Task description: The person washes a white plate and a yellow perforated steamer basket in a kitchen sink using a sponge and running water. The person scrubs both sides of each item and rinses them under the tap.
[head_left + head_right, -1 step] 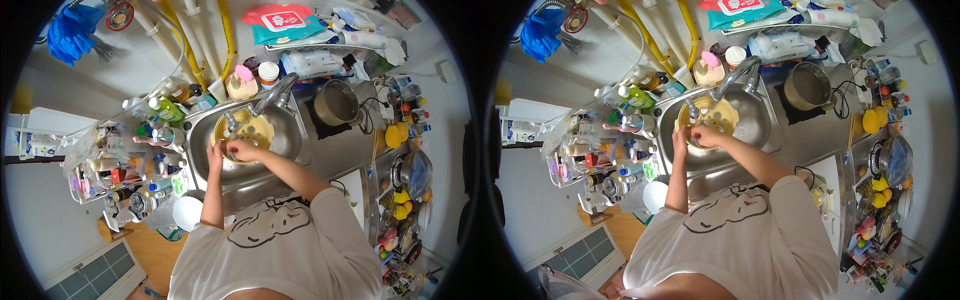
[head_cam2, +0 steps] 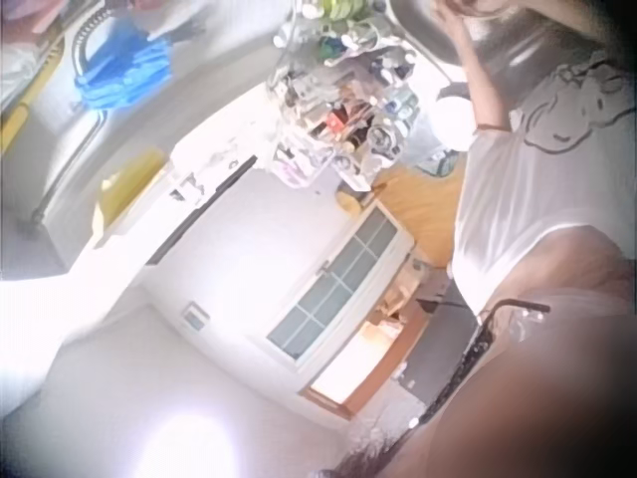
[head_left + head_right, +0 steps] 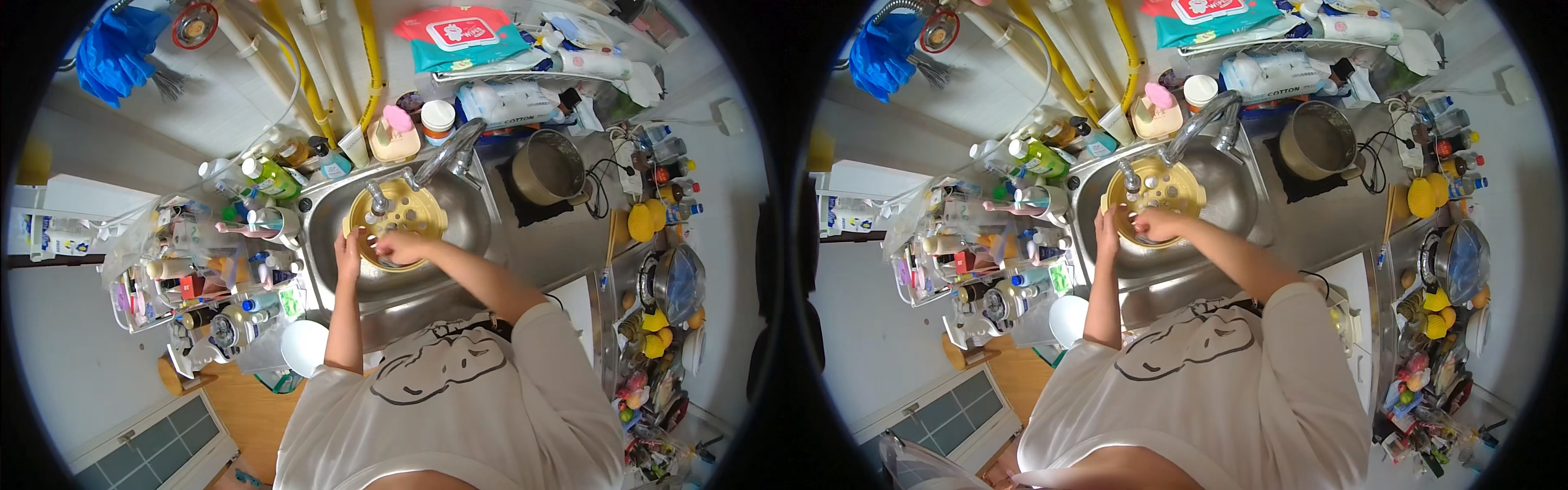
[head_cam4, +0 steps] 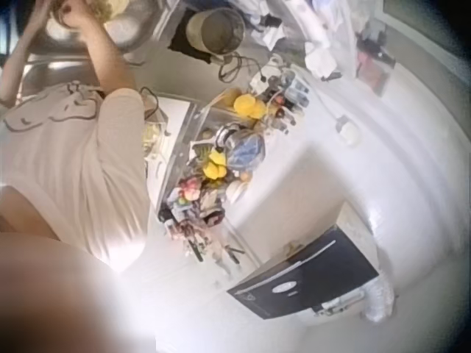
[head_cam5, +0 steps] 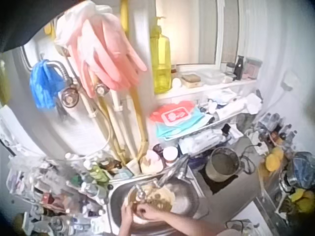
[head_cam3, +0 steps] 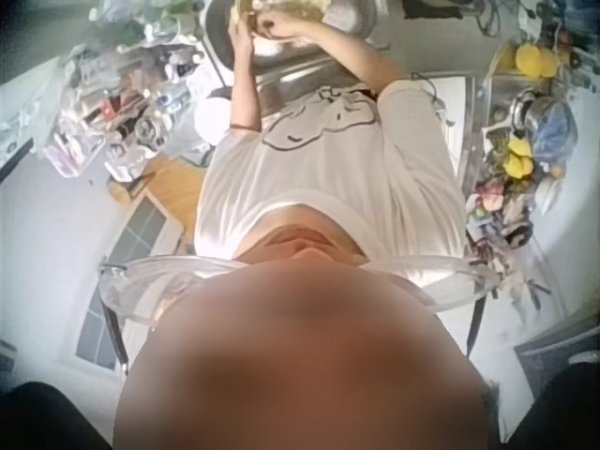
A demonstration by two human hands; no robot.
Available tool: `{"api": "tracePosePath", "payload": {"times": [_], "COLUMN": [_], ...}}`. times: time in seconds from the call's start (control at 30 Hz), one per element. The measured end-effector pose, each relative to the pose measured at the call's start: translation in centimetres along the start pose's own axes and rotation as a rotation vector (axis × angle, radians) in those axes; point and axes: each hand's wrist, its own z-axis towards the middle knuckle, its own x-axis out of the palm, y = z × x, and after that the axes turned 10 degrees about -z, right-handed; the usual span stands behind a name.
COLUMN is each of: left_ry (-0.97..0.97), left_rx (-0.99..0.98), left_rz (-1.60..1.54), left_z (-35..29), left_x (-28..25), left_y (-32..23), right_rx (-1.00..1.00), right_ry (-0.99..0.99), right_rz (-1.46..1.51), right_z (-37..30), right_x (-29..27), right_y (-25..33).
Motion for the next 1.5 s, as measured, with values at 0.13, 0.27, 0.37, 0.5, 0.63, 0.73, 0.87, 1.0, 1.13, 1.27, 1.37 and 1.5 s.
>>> {"api": "tracePosePath", "payload": {"times": [0.13,0.27,0.37,0.5,0.63,0.73,0.87,1.0,1.13,1.27,1.37,1.5], "left_ry": [0.106,0.105,0.135,0.033,0.087,0.042,0.064,0.043,-0.038,-0.151,-0.155,-0.207], "left_rx": [0.133,-0.048,0.008,0.059,-0.044,-0.055,-0.204,-0.174,0.062,0.046,0.244,0.334], "left_rz": [0.153,0.111,0.289,0.264,0.068,0.148,0.354,0.382,0.524,0.786,0.783,0.891], "left_z": [-0.4,-0.1,0.8,0.8,-0.3,0.0,0.2,1.2,3.0,1.2,0.1,-0.3], "left_x": [1.3,-0.1,-0.1,0.1,-0.8,-0.8,-0.3,-1.7,-3.5,0.5,1.8,0.2], "left_y": [-0.3,0.2,1.3,0.0,-1.1,-1.5,-3.7,-3.6,-2.5,-4.5,-4.7,-4.5], "right_rx": [0.177,0.183,0.432,0.037,0.217,0.129,-0.309,-0.33,0.237,0.348,0.361,0.394], "right_ry": [-0.065,-0.695,-0.721,-0.204,0.395,-0.036,-0.3,-0.345,-0.101,0.211,-0.078,-0.247], "right_rz": [-0.988,-0.552,0.238,0.534,-0.519,-1.017,-0.995,-0.855,-0.777,0.011,1.407,1.808], "right_z": [-2.6,-1.2,1.4,1.2,-2.8,-2.5,-0.5,0.4,1.4,1.3,0.9,1.1], "right_x": [-2.8,-4.0,-1.2,2.0,-3.1,-3.4,-3.7,-1.8,0.2,0.9,2.1,-0.4], "right_y": [-1.2,0.0,2.9,0.2,3.4,1.1,-0.5,-1.8,1.0,1.1,0.2,0.7]}}
